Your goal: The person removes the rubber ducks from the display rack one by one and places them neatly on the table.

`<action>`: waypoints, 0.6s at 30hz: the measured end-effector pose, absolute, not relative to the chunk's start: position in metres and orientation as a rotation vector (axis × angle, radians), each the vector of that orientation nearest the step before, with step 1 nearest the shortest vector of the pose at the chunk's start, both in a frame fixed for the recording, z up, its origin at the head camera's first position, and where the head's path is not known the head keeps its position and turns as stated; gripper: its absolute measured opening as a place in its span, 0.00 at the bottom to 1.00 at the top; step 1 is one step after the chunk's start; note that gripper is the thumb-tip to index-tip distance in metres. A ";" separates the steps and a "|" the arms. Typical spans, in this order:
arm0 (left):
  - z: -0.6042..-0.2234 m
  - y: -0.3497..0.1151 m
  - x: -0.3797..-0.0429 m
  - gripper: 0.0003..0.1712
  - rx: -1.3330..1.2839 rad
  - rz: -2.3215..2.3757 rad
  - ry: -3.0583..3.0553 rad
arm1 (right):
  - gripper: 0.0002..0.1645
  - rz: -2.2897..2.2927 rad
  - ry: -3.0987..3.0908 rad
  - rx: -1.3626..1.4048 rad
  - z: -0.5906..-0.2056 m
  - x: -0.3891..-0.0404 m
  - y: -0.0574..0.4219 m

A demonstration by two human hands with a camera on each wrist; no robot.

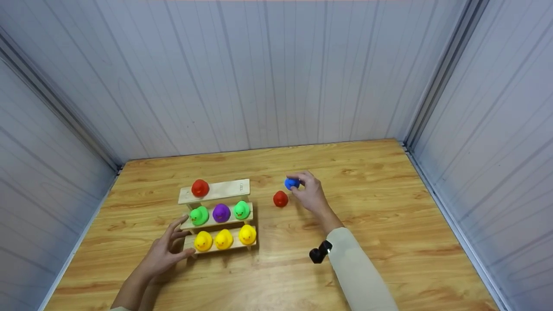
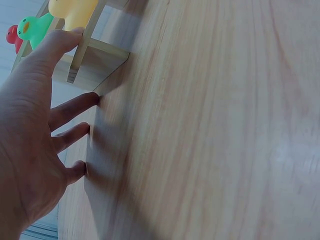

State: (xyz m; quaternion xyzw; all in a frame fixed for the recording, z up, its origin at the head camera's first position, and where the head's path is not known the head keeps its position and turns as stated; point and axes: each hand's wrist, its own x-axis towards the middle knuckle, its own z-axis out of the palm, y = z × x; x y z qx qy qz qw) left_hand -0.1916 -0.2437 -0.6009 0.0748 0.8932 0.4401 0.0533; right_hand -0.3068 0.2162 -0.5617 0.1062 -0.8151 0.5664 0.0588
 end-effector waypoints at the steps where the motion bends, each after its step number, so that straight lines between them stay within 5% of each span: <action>1: -0.601 -0.244 -0.191 0.55 0.228 1.337 2.716 | 0.20 1.713 -2.469 0.327 -0.563 -0.306 0.217; 18: -0.598 -0.245 -0.188 0.56 0.206 1.327 2.700 | 0.20 1.677 -2.556 0.262 -0.592 -0.294 0.222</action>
